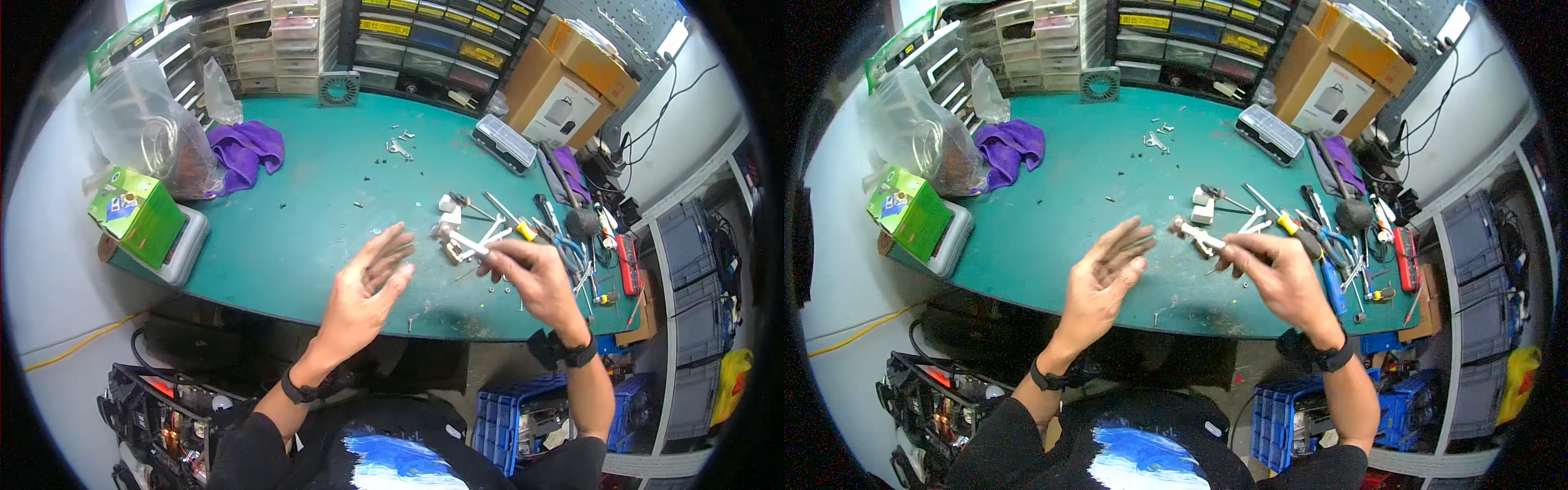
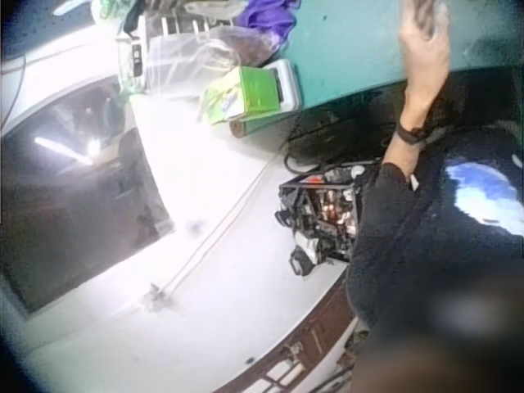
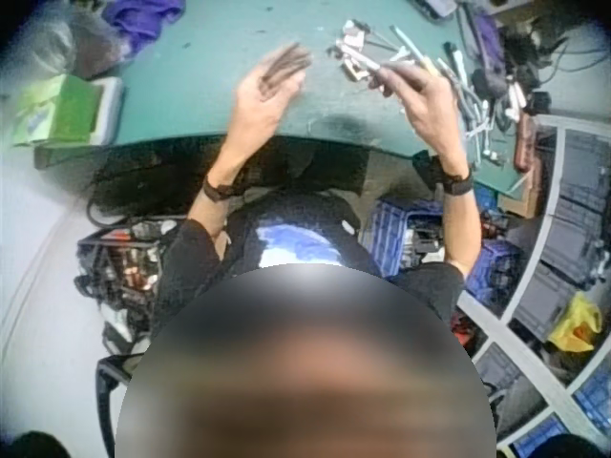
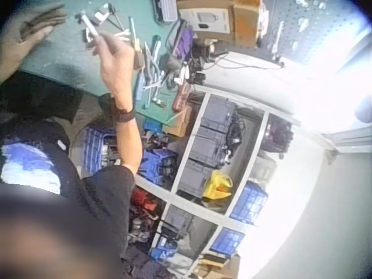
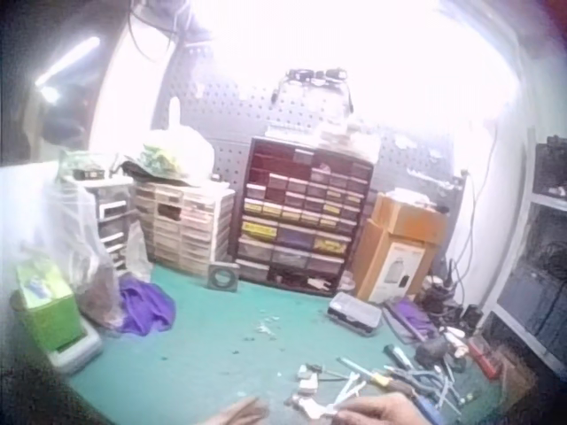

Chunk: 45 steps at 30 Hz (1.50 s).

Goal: Assembling and adjusting small mechanical and plastic components using pliers and a wrench on a workbench and lap.

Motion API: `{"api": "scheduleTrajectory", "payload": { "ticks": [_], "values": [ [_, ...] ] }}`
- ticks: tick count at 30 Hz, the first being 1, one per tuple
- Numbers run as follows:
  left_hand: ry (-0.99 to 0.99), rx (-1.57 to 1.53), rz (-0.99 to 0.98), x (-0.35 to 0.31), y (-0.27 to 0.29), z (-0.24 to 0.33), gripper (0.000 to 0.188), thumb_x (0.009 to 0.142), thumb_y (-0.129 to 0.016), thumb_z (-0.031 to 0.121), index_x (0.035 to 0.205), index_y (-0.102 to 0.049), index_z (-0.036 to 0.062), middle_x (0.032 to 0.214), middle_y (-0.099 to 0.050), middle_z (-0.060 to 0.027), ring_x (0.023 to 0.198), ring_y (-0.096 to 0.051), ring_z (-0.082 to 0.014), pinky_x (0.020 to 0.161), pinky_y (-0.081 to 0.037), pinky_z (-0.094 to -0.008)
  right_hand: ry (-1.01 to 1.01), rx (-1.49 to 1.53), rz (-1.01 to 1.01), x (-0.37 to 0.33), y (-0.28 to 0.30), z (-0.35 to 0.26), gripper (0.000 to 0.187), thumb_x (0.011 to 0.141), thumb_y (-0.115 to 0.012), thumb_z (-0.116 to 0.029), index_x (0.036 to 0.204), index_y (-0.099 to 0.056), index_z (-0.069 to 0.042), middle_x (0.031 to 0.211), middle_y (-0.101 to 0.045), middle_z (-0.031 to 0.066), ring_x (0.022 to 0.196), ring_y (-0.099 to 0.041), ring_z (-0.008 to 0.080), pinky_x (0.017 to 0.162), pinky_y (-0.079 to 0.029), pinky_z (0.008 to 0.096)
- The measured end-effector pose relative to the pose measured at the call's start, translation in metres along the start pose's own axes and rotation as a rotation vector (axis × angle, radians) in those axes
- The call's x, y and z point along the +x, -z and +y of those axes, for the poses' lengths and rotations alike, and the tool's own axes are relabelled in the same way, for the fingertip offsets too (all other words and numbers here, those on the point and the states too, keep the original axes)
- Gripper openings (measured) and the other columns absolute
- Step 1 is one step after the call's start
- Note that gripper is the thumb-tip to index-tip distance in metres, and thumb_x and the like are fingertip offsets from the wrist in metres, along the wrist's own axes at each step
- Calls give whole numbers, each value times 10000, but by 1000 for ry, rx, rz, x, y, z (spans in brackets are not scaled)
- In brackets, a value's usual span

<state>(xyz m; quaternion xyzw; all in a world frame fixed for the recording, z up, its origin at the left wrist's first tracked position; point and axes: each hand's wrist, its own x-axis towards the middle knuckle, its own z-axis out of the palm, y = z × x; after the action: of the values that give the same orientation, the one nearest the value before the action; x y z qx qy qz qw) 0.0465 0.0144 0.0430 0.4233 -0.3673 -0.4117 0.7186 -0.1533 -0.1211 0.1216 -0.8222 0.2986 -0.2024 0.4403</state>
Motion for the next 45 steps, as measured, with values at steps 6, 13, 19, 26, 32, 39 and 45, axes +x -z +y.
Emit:
{"api": "scheduleTrajectory", "payload": {
  "ticks": [6,13,19,26,32,39,45],
  "values": [
    [105,-257,-137,1,-2,-8,364,987,-608,75,1318,-551,-65,1305,-609,-190,1197,-603,-233,1044,-515,-385,-58,238,14,-36,-41,3,246,1001,-599,-142,1105,-683,65,881,-734,88,764,-621,108,710,-513,262],
    [91,-160,-86,-18,0,-19,304,958,-655,77,1224,-632,-69,1169,-687,-156,1069,-671,-226,989,-550,-379,66,238,114,-51,-77,18,174,935,-662,-65,1072,-650,42,879,-740,126,828,-711,171,779,-541,303],
    [110,-2,-75,-29,-4,-17,306,949,-676,91,1210,-652,-68,1129,-709,-147,1041,-679,-194,931,-553,-322,53,255,137,-48,-80,16,134,945,-640,-57,1028,-649,48,817,-721,122,786,-702,170,734,-537,301],
    [240,18,-80,-28,-3,-20,301,953,-679,114,1202,-664,-55,1133,-709,-134,1025,-677,-181,940,-540,-320,86,268,125,-50,-79,26,147,962,-620,-74,1037,-648,49,835,-719,119,783,-690,162,738,-530,297],
    [167,-76,-89,-30,-8,-25,380,922,-697,35,1284,-606,-37,1209,-684,-154,1096,-660,-194,963,-528,-319,-54,528,126,-54,-81,37,198,996,-603,-126,1078,-645,49,880,-726,100,781,-660,124,724,-522,264],
    [148,-74,-69,-25,-11,-28,364,913,-694,4,1263,-613,-59,1212,-682,-168,1083,-673,-220,959,-536,-336,-166,760,65,-50,-76,41,260,1009,-597,-170,1129,-635,58,923,-722,119,789,-669,132,727,-538,258],
    [38,-46,72,-15,-10,-21,328,924,-684,14,1227,-620,-94,1180,-685,-198,1057,-681,-242,959,-549,-364,-234,835,-75,-50,-73,48,293,1006,-599,-182,1162,-627,64,977,-721,146,848,-685,156,787,-556,279]
  ]
}}
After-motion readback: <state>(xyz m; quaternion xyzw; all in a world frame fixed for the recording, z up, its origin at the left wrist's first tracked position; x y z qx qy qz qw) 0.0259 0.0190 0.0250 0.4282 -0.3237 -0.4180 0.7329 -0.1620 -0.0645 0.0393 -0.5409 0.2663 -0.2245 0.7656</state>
